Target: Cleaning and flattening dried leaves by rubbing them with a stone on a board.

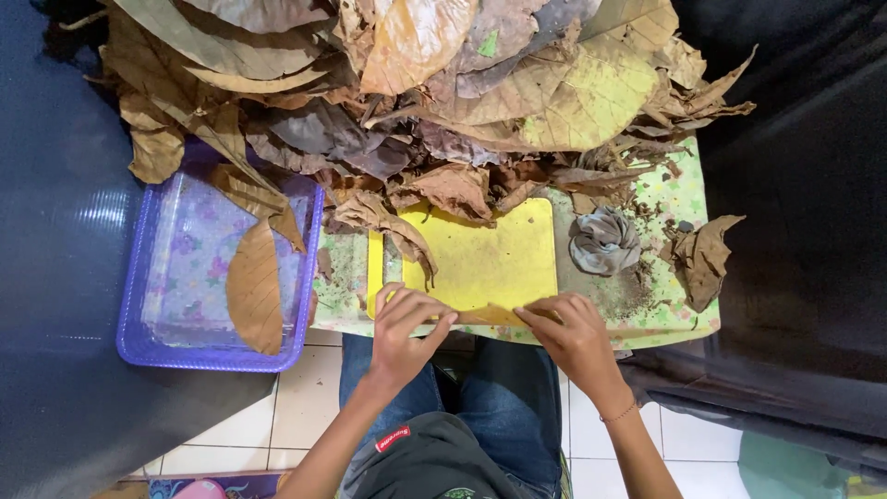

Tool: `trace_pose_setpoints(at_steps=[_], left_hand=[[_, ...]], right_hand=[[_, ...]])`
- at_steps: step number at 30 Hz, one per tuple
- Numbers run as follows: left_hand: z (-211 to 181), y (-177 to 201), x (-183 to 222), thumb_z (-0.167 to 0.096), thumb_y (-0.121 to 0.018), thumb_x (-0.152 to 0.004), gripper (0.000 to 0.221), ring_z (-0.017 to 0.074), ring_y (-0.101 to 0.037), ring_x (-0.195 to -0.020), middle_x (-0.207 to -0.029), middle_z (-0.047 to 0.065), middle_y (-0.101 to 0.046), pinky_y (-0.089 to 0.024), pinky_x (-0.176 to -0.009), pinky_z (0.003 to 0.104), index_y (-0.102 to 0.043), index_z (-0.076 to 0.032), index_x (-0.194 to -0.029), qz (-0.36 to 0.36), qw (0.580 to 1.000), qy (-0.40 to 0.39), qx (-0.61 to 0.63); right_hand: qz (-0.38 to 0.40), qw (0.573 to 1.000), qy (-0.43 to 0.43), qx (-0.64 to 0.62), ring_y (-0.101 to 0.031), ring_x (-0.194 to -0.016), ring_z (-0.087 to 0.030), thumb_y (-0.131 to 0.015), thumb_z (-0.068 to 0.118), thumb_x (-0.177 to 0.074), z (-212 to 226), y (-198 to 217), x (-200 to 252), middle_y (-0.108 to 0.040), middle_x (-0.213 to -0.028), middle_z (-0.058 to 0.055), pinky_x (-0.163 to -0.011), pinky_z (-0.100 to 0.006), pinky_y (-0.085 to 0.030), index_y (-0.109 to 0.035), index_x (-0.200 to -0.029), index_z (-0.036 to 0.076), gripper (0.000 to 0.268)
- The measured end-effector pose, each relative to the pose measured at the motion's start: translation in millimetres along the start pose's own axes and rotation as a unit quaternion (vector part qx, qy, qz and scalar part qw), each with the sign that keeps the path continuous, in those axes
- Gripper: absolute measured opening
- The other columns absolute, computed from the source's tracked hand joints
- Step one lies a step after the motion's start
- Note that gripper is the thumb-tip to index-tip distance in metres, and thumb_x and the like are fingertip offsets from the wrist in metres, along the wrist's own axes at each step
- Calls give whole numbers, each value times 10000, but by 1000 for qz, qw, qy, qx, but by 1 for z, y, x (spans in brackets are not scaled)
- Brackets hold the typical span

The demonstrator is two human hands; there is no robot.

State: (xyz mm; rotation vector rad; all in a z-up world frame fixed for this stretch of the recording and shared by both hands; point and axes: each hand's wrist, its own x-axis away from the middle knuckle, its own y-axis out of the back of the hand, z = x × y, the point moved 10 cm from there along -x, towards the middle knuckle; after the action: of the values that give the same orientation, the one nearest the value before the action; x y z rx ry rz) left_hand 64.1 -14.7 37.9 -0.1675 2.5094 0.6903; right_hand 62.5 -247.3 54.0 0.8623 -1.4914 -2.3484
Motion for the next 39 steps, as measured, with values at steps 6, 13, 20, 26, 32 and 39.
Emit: trace_pose_setpoints(at_steps=[6, 13, 20, 26, 32, 39], left_hand=[[-22, 19, -43, -248, -767, -903, 255, 170, -614, -757, -653, -82, -537, -430, -865, 375, -610, -166, -721, -59, 995, 82, -27], [-11, -16, -58, -190, -823, -829, 252, 211, -603, -1064, -786, -35, -608, -407, -978, 416, -629, -137, -678, 6, 977, 13, -214], [-11, -17, -55, -213, -823, -845, 173, 231, -540, -1199, -1019, 16, -623, -378, -1103, 464, -669, -134, -850, -4, 970, -5, -244], [-12, -17, -54, -224, -801, -887, 161, 226, -525, -1232, -1065, 20, -607, -355, -1131, 467, -701, -146, -987, 6, 970, -7, -243], [-17, -17, -55, -211, -774, -922, 69, 199, -566, -1185, -1017, 0, -631, -383, -1114, 430, -739, -151, -914, 18, 974, -23, -223], [-10, -21, -51, -231, -767, -929, 70, 201, -580, -1166, -996, -8, -639, -382, -1121, 463, -742, -167, -918, 10, 973, -27, -230]], right_hand=[[-49, 941, -251, -220, -744, -828, -209, -789, 112, -882, -46, 24, -9, -795, -853, 7, -846, -382, -562, -810, -1011, 185, 150], [-31, 927, -329, -179, -730, -735, -270, -720, 168, -985, -58, 5, -26, -790, -857, -103, -671, -389, -545, -667, -1024, 118, 83], [-117, 960, -243, -74, -655, -746, -236, -766, 171, -985, -44, 17, -28, -640, -920, -64, -606, -338, -564, -709, -1012, 98, 97], [-138, 964, -218, -60, -650, -727, -260, -780, 175, -975, -37, 23, -30, -599, -1000, -93, -613, -363, -574, -742, -1015, 93, 99], [-179, 964, -195, -35, -587, -602, -207, -814, 192, -940, -47, 22, -13, -621, -977, -62, -572, -343, -536, -779, -1080, 114, 164], [-318, 910, -221, 144, -568, -991, -300, -727, 189, -1043, -125, 54, 70, -548, -1050, -63, -964, -466, -434, -700, -1074, 131, 71]])
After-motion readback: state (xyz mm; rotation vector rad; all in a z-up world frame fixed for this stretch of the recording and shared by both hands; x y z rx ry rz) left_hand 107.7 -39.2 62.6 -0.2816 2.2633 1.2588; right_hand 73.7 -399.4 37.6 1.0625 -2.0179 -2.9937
